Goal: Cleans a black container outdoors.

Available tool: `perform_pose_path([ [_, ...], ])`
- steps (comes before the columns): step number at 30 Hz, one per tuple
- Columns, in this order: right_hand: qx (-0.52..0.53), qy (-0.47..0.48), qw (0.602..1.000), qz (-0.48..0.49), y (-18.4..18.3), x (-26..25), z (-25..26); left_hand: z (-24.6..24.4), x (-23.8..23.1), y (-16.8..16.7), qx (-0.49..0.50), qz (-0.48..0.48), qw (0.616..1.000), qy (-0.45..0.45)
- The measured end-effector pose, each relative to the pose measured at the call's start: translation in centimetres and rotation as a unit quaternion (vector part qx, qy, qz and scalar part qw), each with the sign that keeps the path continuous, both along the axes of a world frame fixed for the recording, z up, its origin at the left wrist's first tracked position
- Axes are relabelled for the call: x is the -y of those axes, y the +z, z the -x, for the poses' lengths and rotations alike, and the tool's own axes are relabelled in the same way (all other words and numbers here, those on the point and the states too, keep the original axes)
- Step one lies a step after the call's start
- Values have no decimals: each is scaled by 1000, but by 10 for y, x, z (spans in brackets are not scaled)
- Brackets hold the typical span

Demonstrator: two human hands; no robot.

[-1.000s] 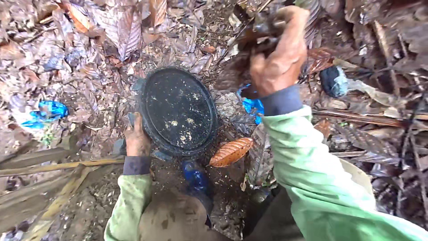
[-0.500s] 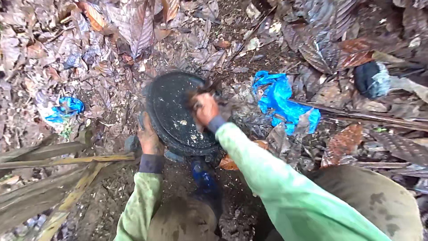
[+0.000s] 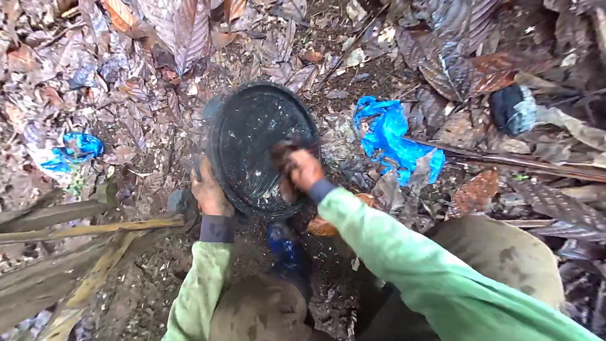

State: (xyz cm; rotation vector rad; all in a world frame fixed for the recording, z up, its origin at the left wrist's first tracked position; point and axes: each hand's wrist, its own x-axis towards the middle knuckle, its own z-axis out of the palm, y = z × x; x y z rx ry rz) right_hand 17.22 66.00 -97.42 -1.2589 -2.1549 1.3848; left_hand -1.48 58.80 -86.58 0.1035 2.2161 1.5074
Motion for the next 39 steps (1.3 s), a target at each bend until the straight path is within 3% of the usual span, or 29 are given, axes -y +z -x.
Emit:
perform_pose_path([
  [3, 79, -47, 995, 22, -5, -22, 2, -3, -5, 1, -15, -17, 1000, 6],
  [6, -10, -38, 999, -14, 27, 35, 11, -8, -10, 4, -25, -5, 1000, -4],
  [11, 35, -31, 999, 7, -4, 2, -11, -13, -9, 6, -33, -17, 999, 7],
  [15, -63, -13, 998, -21, 35, 68, -2, -13, -3, 3, -40, -1, 999, -19],
  [19, 80, -34, 996, 28, -8, 10, -25, -17, -8, 7, -59, -27, 998, -10],
  [21, 66, -68, 995, 30, 12, 29, -6, -20, -10, 8, -46, -29, 998, -16],
  [24, -37, -70, 996, -28, 42, 75, 6, -19, -10, 6, -52, -27, 998, -23],
  [27, 79, -67, 991, 83, 18, -2, -3, -26, -9, 8, -58, -30, 998, -25],
  [29, 104, -86, 983, 124, 22, -44, 15, -31, -11, 12, -57, -15, 998, -17],
  [32, -18, -96, 995, -7, 46, 9, 50, -24, -12, 7, -48, -7, 999, 12],
  [34, -40, -84, 995, -34, 36, 29, 34, -21, -5, 4, -50, -4, 999, 9],
  [37, 111, -91, 986, 81, -6, -45, 8, -19, -4, 2, -54, 2, 998, 18],
  [39, 101, -112, 985, 83, -1, -71, 27, -21, -11, 4, -60, 14, 998, 23],
])
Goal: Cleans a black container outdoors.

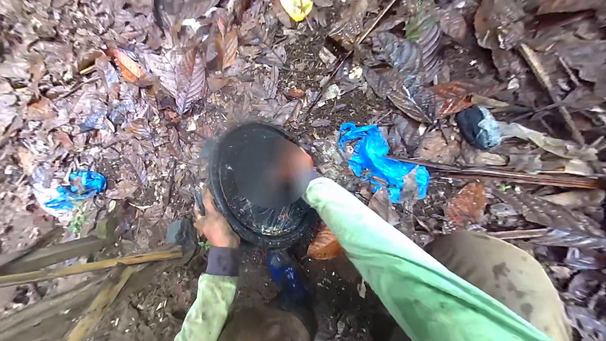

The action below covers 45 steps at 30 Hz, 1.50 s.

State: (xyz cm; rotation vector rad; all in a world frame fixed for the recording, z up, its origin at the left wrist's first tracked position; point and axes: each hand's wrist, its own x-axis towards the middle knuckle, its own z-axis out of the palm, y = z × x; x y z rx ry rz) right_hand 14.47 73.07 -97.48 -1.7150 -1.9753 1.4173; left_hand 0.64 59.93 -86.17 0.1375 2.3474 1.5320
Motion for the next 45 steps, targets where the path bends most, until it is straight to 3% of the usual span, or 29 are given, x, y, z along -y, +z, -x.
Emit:
perform_pose_path([
  [2, -80, 48, 993, -78, 25, 42, 23, 1, -2, 4, 2, 4, 1000, 18],
  [5, -160, 88, 967, -175, 27, 101, -7, 13, -2, 1, -10, 10, 1000, 1],
  [7, -37, 108, 991, -66, 10, 62, -37, 13, 2, -2, -17, 22, 1000, -9],
  [9, 26, 73, 997, -14, -11, 6, -23, 7, 2, -2, -23, 24, 999, 0],
  [10, 17, 56, 998, -26, -4, -7, 1, 5, -1, 1, -19, 19, 1000, 6],
  [12, -52, 47, 994, -78, 33, 15, 50, 6, -6, 3, 0, 6, 1000, 27],
  [15, -168, 64, 968, -178, 41, 77, 40, 14, 1, -4, 18, -5, 999, 40],
  [18, -6, 98, 994, -47, 14, 23, 4, 18, 2, -10, 23, -3, 999, 28],
  [19, 27, 82, 996, -5, 4, -4, 13, 15, 4, -11, 28, -3, 999, 26],
  [21, 13, 55, 998, -13, 12, -35, 58, 12, 1, -7, 30, -14, 999, 29],
  [24, -105, 130, 982, -90, 48, 8, 105, 18, 1, -9, 42, -20, 997, 62],
  [27, -200, 218, 939, -175, 29, 64, 35, 31, 10, -21, 48, -16, 997, 56],
  [29, -112, 239, 949, -175, 1, 41, -13, 35, 10, -25, 42, -1, 998, 51],
  [31, -21, 218, 967, -128, -18, 5, -12, 29, 11, -23, 43, 6, 998, 52],
  [34, -82, 186, 965, -162, 4, 28, 34, 29, 5, -17, 32, 20, 998, 56],
  [37, -187, 246, 932, -187, 19, 86, -1, 32, 11, -18, 15, 26, 999, 40],
  [39, -126, 244, 949, -157, -3, 67, -33, 29, 11, -19, -6, 17, 1000, 15],
  [41, -35, 186, 972, -135, -24, 23, -25, 24, 8, -18, -3, -5, 1000, 13],
  [43, -28, 137, 983, -122, -3, 11, 9, 18, 5, -13, -1, -16, 1000, 12],
  [45, -112, 157, 968, -159, 31, 53, 24, 18, 0, -9, 0, -18, 1000, 5],
])
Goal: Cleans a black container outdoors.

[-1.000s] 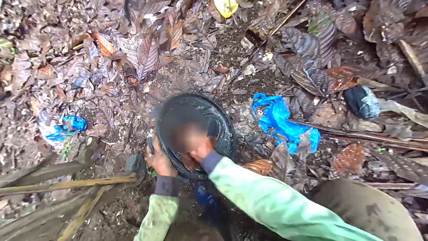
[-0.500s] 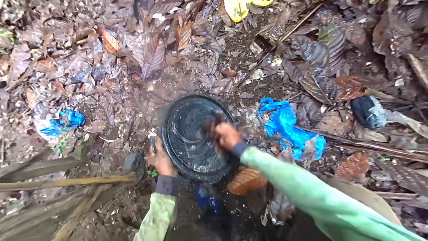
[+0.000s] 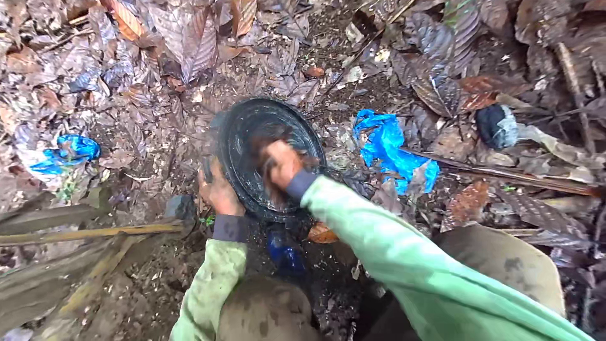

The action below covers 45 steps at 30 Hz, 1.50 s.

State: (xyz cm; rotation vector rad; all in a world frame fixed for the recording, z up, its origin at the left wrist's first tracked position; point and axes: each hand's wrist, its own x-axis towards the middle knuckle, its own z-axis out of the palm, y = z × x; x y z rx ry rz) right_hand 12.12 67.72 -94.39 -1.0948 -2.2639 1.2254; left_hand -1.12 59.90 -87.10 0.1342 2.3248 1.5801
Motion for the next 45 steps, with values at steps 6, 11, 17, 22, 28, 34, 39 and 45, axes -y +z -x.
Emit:
perform_pose_path([
  [6, 10, 24, 1000, -17, -61, 26, -95, -9, 4, -1, -27, 9, 997, -70],
  [11, -101, 53, 993, -13, -7, 67, -60, -12, 3, 6, -40, -6, 994, -98],
  [17, -31, 134, 990, 11, -32, 68, -102, -12, 3, 7, -45, 2, 995, -87],
  [22, -161, 36, 986, 4, 5, 94, -62, -14, -3, 6, -67, 2, 993, -94],
  [28, -150, 15, 988, -33, -21, 101, -77, -11, -4, 6, -70, -16, 993, -90],
  [34, -115, -117, 986, -11, -15, 32, -13, -19, 2, 4, -42, -21, 997, -54],
  [39, 187, -181, 949, 177, -40, 10, -66, -21, -5, 3, -53, -1, 997, -61],
  [45, -107, -132, 984, 45, 23, 55, -6, -29, -6, 14, -75, -3, 994, -81],
])
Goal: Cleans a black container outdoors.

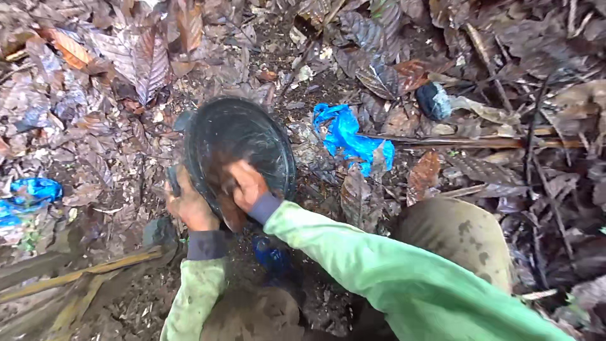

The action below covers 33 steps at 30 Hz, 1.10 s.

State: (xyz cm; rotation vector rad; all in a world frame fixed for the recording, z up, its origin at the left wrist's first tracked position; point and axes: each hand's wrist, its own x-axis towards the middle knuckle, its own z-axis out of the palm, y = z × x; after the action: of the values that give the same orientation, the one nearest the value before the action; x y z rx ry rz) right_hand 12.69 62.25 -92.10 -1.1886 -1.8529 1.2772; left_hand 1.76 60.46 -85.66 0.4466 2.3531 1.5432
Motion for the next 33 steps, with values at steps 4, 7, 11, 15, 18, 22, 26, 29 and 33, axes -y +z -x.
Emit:
perform_pose_path([
  [4, 224, 42, 968, 106, -44, -5, -78, 6, 2, -3, 9, 7, 1000, 5],
  [7, 297, -31, 928, 223, -61, -64, -60, 3, 2, -3, 3, -2, 1000, 12],
  [11, 323, 2, 908, 268, -24, -16, -58, 8, 3, -2, -18, 7, 1000, 10],
  [15, 321, -53, 882, 342, -45, -74, -55, -1, 8, -4, -34, 12, 999, 6],
  [18, 246, -94, 933, 243, -38, -143, 0, -3, 4, -2, -35, -11, 999, -8],
  [22, 143, 80, 985, 55, 25, -59, 24, 2, 6, -4, -4, 4, 999, 35],
  [26, 317, 109, 930, 153, -26, -43, -75, 13, 7, -11, -4, 6, 1000, 24],
  [29, 361, -23, 921, 147, -55, -105, -112, 11, 5, -11, 6, -1, 1000, 24],
  [33, 280, -83, 949, 120, -16, -164, -53, 7, 1, -9, 2, 21, 999, 27],
])
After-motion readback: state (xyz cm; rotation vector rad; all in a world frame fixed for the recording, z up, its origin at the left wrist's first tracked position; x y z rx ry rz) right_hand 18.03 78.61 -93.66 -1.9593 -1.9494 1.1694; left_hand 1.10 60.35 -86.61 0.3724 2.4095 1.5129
